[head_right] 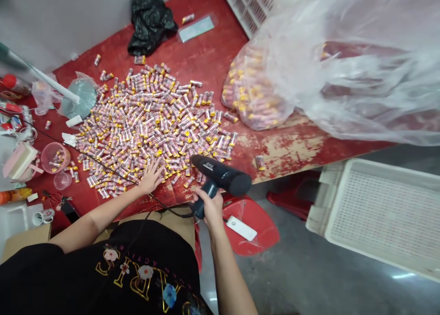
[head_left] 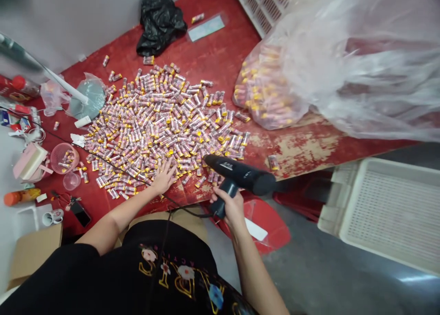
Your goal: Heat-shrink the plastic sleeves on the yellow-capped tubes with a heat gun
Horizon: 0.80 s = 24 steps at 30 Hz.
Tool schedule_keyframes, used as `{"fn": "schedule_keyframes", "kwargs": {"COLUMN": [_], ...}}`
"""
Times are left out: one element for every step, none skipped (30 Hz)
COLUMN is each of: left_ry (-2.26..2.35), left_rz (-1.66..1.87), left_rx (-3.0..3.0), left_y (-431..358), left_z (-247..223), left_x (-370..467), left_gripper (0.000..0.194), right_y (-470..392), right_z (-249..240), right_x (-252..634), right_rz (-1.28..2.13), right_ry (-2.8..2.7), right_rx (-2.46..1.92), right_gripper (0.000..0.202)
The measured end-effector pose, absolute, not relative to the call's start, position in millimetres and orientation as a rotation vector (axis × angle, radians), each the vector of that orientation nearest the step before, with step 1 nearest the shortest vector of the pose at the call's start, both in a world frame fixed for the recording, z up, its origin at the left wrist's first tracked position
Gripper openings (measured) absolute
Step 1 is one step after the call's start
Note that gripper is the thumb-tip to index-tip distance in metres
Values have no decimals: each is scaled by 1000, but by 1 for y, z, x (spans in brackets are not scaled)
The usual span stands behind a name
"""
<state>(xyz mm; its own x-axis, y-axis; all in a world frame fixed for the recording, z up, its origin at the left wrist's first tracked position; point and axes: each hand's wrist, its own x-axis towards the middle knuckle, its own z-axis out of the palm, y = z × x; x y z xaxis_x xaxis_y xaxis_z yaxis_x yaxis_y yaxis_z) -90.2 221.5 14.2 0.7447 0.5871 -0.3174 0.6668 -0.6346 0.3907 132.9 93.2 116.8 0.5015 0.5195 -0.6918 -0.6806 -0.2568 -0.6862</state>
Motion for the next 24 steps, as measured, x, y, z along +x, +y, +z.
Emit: {"fn": "schedule_keyframes", "kwargs": {"left_ry": [954, 948, 938, 934, 944, 967, 990, 1005, 1003, 991, 977, 970, 976, 999, 1032, 1072, 1116, 1164, 1215, 1269, 1325, 1382, 1434, 1481], "left_rz": [-221, -229, -238, -244, -244, -237, -227, -220, -226, -243, -265, -286, -298, -297, -286, -267, -250, -233, -217, -200, -184, -169, -158, -152], "left_rx": [2425, 2400, 2381, 2363, 2343, 2321, 2296, 2272, 2252, 2238, 2229, 2225, 2225, 2228, 2232, 2237, 2242, 2247, 2250, 2252, 2252, 2248, 2241, 2232], "left_y": [220, 219, 219, 220, 222, 224, 227, 230, 233, 236, 239, 242, 245, 247, 250, 253, 256, 260, 263, 268, 272, 277, 281, 285], "left_z": [17, 19, 22, 25, 28, 32, 35, 39, 42, 45, 48, 51, 53, 56, 58, 61, 65, 68, 72, 77, 81, 85, 89, 91], "left_x": [-91, -92, -93, -94, -96, -98, -99, -101, -103, -106, -108, -110, -113, -117, -121, -126, -132, -138, -145, -152, -159, -165, -171, -176], "left_gripper": [60, 57, 55, 54, 53, 53, 51, 50, 47, 46, 48, 51, 55, 58, 60, 62, 63, 64, 64, 64, 64, 63, 62, 61], "right_y": [96, 100, 105, 110, 115, 120, 125, 129, 133, 137, 142, 146, 150, 154, 156, 158, 160, 162, 166, 171, 179, 188, 198, 208], "right_z": [117, 117, 117, 116, 116, 115, 115, 115, 114, 113, 112, 111, 110, 108, 107, 105, 104, 104, 103, 103, 103, 102, 103, 103], "right_x": [133, 133, 134, 136, 138, 141, 144, 148, 151, 154, 157, 160, 164, 167, 171, 175, 179, 184, 189, 194, 200, 207, 213, 219], "right_rz": [1157, 1121, 1047, 967, 907, 885, 902, 942, 983, 990, 953, 884, 815, 770, 758, 779, 821, 859, 880, 882, 874, 861, 853, 857], "right_ry": [149, 157, 172, 188, 201, 206, 201, 189, 178, 173, 178, 192, 210, 226, 235, 236, 230, 218, 203, 188, 172, 155, 135, 112], "right_rx": [-1438, -1436, -1425, -1408, -1394, -1385, -1383, -1385, -1383, -1382, -1376, -1368, -1363, -1363, -1367, -1374, -1381, -1388, -1390, -1390, -1390, -1390, -1390, -1392], "right_gripper": [55, 54, 55, 56, 56, 55, 54, 53, 52, 50, 50, 49, 49, 48, 48, 49, 49, 49, 50, 50, 50, 50, 51, 52]}}
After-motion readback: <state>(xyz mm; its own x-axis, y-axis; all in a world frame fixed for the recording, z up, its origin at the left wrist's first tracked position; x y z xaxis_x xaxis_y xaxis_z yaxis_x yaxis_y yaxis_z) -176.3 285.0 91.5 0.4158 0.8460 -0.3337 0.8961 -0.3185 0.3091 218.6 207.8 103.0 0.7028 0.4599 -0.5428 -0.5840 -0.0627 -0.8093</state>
